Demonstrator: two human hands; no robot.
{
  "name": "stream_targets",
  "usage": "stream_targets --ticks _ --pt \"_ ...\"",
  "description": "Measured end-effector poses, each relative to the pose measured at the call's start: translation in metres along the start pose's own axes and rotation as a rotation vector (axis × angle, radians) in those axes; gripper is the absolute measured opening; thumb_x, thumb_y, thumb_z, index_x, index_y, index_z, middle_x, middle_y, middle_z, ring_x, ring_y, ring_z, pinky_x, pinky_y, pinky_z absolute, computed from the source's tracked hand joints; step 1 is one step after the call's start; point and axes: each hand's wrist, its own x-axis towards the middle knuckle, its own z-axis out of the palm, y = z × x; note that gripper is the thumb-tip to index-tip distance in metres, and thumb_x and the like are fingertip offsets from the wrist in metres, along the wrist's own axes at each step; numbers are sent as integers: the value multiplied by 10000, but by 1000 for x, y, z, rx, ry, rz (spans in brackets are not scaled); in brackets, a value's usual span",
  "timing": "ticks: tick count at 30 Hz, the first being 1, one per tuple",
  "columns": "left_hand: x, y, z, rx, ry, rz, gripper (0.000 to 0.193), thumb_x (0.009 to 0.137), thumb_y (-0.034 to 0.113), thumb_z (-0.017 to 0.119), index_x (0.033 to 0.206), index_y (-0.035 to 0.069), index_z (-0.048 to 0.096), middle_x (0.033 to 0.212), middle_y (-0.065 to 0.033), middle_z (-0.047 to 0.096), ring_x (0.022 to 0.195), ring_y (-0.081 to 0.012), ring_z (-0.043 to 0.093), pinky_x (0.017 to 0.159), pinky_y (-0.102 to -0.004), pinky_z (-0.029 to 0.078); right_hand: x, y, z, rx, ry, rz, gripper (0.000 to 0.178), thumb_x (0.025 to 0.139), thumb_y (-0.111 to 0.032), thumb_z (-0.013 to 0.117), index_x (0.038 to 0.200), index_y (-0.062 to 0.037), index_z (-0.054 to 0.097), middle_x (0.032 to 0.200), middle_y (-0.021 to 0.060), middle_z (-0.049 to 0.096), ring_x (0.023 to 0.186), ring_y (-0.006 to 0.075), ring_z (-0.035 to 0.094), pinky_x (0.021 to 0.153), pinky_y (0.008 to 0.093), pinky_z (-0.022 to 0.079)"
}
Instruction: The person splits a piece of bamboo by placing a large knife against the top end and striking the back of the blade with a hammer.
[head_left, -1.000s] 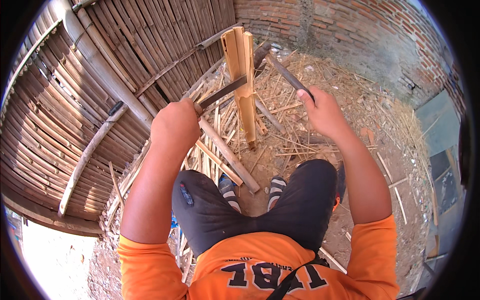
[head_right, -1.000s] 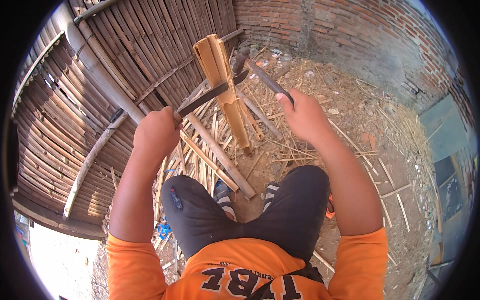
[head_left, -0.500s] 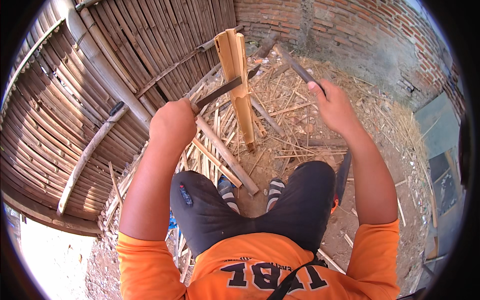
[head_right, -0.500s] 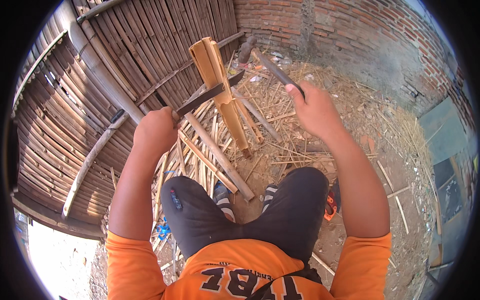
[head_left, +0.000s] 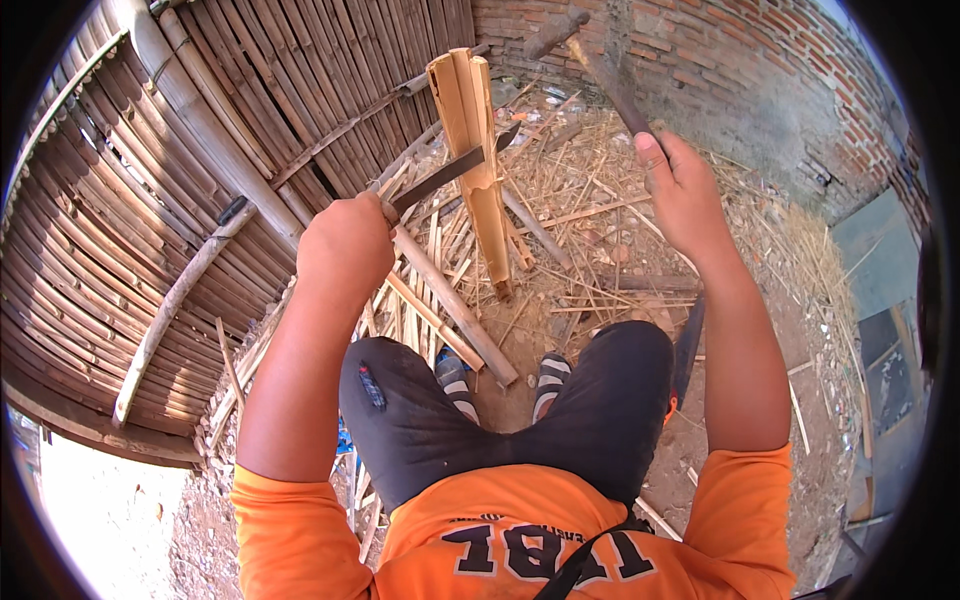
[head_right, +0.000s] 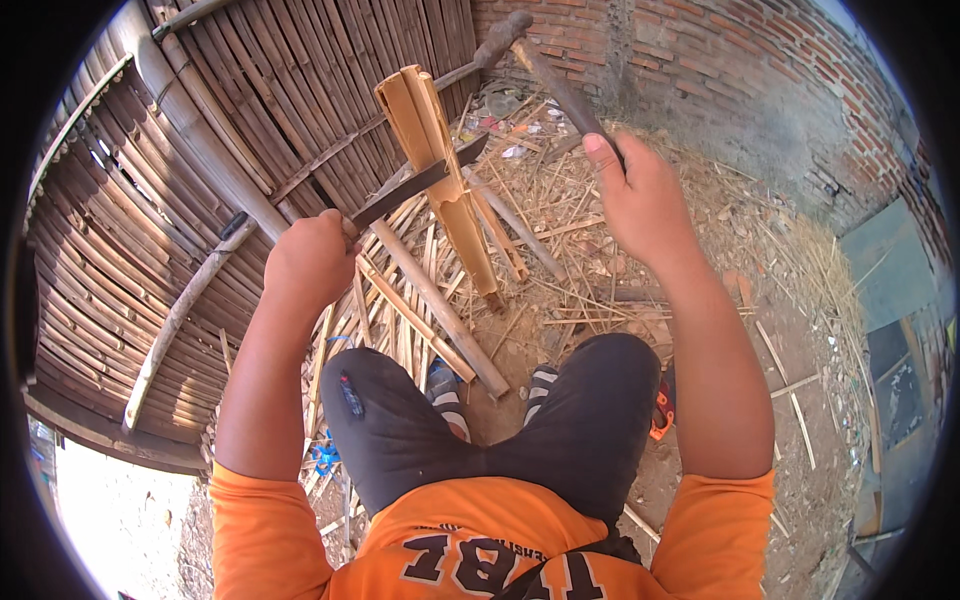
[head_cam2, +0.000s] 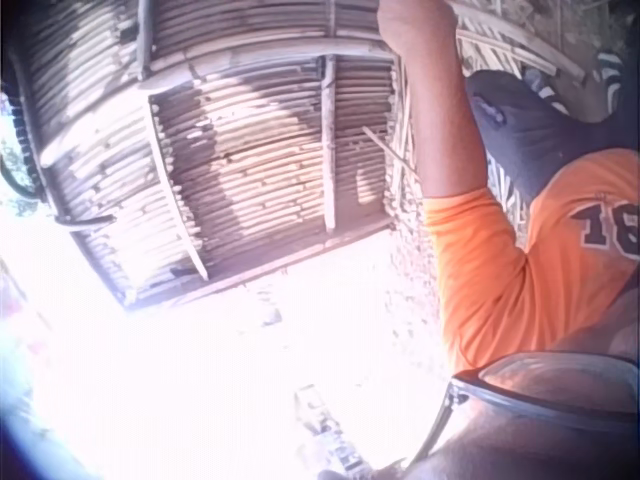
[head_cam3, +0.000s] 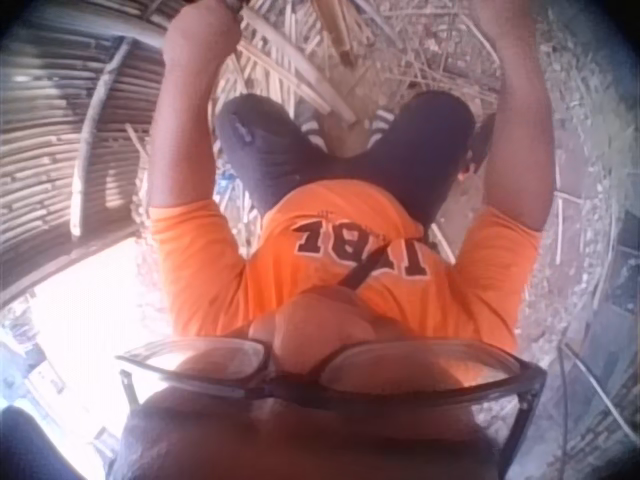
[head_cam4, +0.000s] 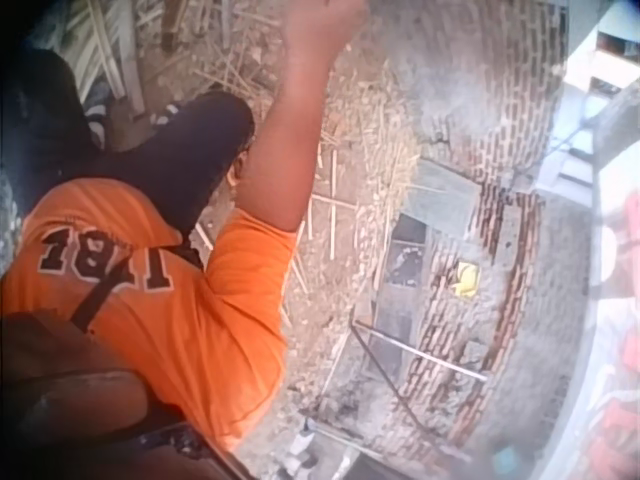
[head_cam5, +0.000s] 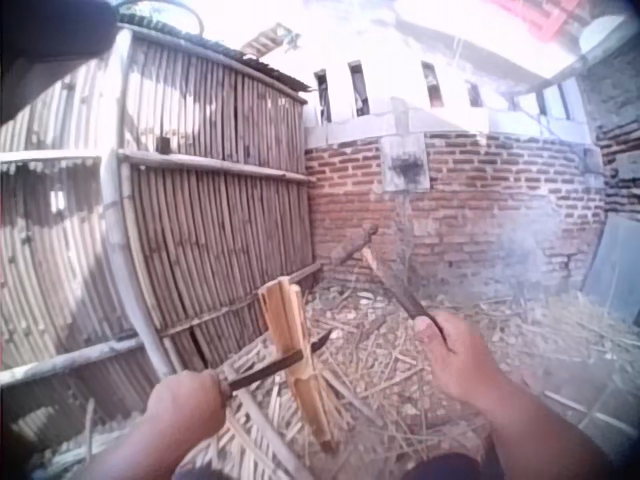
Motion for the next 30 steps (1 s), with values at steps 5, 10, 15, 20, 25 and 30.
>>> stream_targets --ticks 5,10,15,20,25,30 --pt "0 8 -1 -16 2 14 279 901 266 722 1037 29 664 965 -215 721 971 -418 689 831 -514 546 -4 19 36 -10 54 -71 514 1058 -491 486 926 -5 590 690 157 584 629 337 578 636 481 458" --pt "-2 6 -3 -9 12 29 271 904 264 716 1029 29 665 960 -217 720 966 -416 688 828 -511 546 4 16 28 -157 -133 -15 499 1069 -465 467 927 -6 601 695 168 597 624 337 596 632 483 470" --pt "-1 5 2 -20 23 34 252 902 250 713 1017 31 666 951 -218 719 961 -411 689 824 -507 544 6 1 15 27 28 35 507 1070 -467 464 920 -3 602 689 155 600 628 326 604 627 473 468" --pt "6 4 4 -6 26 43 231 899 227 709 1017 32 668 958 -220 719 970 -409 687 830 -503 543 -8 25 41 -263 -237 -19 531 1074 -492 443 922 -5 592 692 148 599 630 310 593 617 435 458" --pt "8 5 18 -72 5 34 233 893 217 709 1016 24 668 972 -218 720 979 -409 687 850 -502 545 25 0 -3 -100 -33 -37 528 1069 -496 447 944 -6 598 715 159 608 664 324 601 643 448 464" --pt "17 12 23 -58 -1 20 248 892 207 711 1031 8 658 979 -224 720 984 -409 687 860 -500 547 20 18 7 -128 -48 -19 556 1056 -521 464 932 3 604 713 159 597 660 328 584 663 465 468"
